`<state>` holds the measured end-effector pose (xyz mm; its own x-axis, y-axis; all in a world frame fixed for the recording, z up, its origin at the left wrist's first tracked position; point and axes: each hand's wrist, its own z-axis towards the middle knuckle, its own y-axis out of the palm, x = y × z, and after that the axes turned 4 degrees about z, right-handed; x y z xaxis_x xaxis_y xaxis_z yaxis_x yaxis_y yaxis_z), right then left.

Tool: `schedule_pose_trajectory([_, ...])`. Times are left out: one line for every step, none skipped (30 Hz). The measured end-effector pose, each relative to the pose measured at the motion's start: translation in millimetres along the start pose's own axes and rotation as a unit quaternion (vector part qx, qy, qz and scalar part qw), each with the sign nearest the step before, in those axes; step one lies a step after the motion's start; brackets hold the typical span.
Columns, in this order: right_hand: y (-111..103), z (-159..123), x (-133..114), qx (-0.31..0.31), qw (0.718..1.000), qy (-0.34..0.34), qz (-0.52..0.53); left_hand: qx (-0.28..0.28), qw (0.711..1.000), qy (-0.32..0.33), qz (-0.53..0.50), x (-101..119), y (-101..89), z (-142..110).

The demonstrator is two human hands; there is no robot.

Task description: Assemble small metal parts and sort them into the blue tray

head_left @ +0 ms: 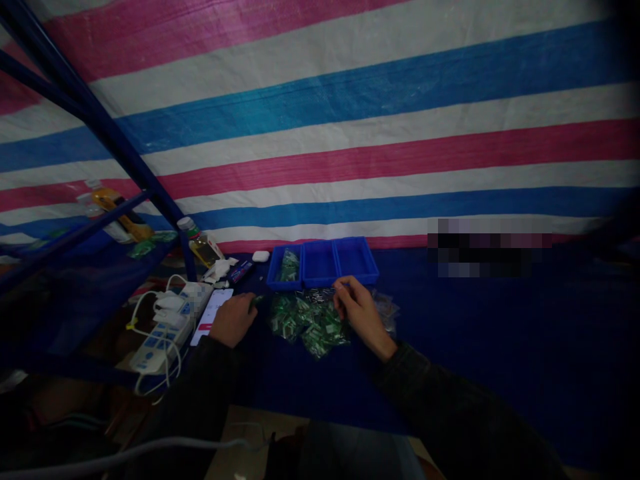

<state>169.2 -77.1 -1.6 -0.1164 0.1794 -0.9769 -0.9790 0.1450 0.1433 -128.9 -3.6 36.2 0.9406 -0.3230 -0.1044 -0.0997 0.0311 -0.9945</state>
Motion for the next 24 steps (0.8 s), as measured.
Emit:
schedule_pose_trajectory([0.0, 0.0, 0.1, 0.0, 1.0, -0.002, 0.0, 0.022, 0.999, 0.005, -0.026, 1.7, -2.7, 0.1])
schedule_pose_trajectory([0.0, 0.0, 0.0, 0.001, 1.0, -0.005, -0.002, 0.047, 0.997, 0.016, -0.06, 4.9, -6.4, 0.3])
schedule_pose_trajectory([0.1, -0.2, -0.2, 0.002, 1.0, -0.009, -0.004, 0.072, 0.992, 0.033, -0.103, 10.0, -10.9, 0.7])
schedule_pose_trajectory([0.1, -0.5, -0.6, 0.005, 1.0, -0.013, -0.009, 0.092, 0.983, 0.053, -0.151, 17.1, -15.9, 1.5])
schedule_pose_trajectory([0.1, -0.9, -1.3, 0.008, 1.0, -0.02, -0.017, 0.107, 0.971, 0.077, -0.199, 26.1, -21.1, 2.6])
schedule_pose_trajectory([0.0, -1.3, -2.3, 0.012, 0.999, -0.029, -0.029, 0.114, 0.958, 0.1, -0.244, 36.8, -26.2, 4.1])
schedule_pose_trajectory([-0.3, -1.7, -3.5, 0.017, 0.998, -0.039, -0.043, 0.124, 0.944, 0.118, -0.282, 48.9, -30.6, 6.2])
schedule_pose_trajectory([-0.6, -2.0, -4.9, 0.022, 0.997, -0.047, -0.057, 0.125, 0.931, 0.139, -0.314, 61.9, -34.1, 8.9])
schedule_pose_trajectory([-1.0, -2.3, -6.4, 0.028, 0.996, -0.053, -0.068, 0.126, 0.917, 0.158, -0.343, 75.3, -36.5, 12.0])
schedule_pose_trajectory([-1.6, -2.4, -7.9, 0.033, 0.995, -0.056, -0.074, 0.123, 0.905, 0.176, -0.367, 88.7, -37.7, 15.6])
schedule_pose_trajectory([-2.4, -2.3, -9.2, 0.037, 0.995, -0.056, -0.075, 0.116, 0.892, 0.201, -0.387, 101.5, -37.8, 19.5])
schedule_pose_trajectory([-3.4, -2.0, -10.3, 0.04, 0.995, -0.056, -0.072, 0.108, 0.882, 0.226, -0.4, 113.4, -36.8, 23.5])
schedule_pose_trajectory([-4.5, -1.5, -11.2, 0.045, 0.995, -0.057, -0.066, 0.107, 0.872, 0.243, -0.411, 124.0, -34.9, 27.5])
schedule_pose_trajectory([-5.9, -0.7, -11.7, 0.05, 0.995, -0.06, -0.062, 0.11, 0.864, 0.254, -0.42, 132.9, -32.2, 31.4])
schedule_pose_trajectory([-7.5, 0.2, -11.9, 0.056, 0.995, -0.062, -0.061, 0.116, 0.858, 0.261, -0.427, 140.0, -28.9, 35.2])
schedule_pose_trajectory([-9.1, 1.3, -11.7, 0.063, 0.994, -0.062, -0.064, 0.125, 0.854, 0.263, -0.432, 145.2, -25.2, 38.7])
schedule_pose_trajectory([-10.7, 2.3, -11.2, 0.071, 0.993, -0.06, -0.068, 0.137, 0.851, 0.264, -0.433, 148.4, -21.1, 42.0])
schedule_pose_trajectory([-12.0, 3.2, -10.6, 0.08, 0.993, -0.056, -0.07, 0.154, 0.85, 0.266, -0.428, 149.8, -16.9, 44.9])
schedule_pose_trajectory([-12.9, 3.9, -9.9, 0.09, 0.992, -0.05, -0.067, 0.176, 0.849, 0.269, -0.419, 149.5, -12.7, 47.4])
schedule_pose_trajectory([-13.2, 4.2, -9.3, 0.099, 0.993, -0.045, -0.055, 0.202, 0.848, 0.273, -0.407, 147.8, -8.7, 49.5])
schedule_pose_trajectory([-12.9, 4.0, -8.7, 0.107, 0.993, -0.042, -0.038, 0.227, 0.846, 0.278, -0.394, 145.1, -5.1, 51.0])
schedule_pose_trajectory([-12.0, 3.5, -8.5, 0.113, 0.993, -0.04, -0.02, 0.251, 0.842, 0.285, -0.382, 141.9, -2.0, 51.9])
schedule_pose_trajectory([-10.8, 2.7, -8.5, 0.116, 0.992, -0.04, -0.003, 0.27, 0.838, 0.293, -0.373, 138.6, 0.5, 52.3])
schedule_pose_trajectory([-9.3, 1.8, -8.8, 0.115, 0.993, -0.041, 0.009, 0.283, 0.835, 0.3, -0.365, 135.6, 2.4, 52.1])
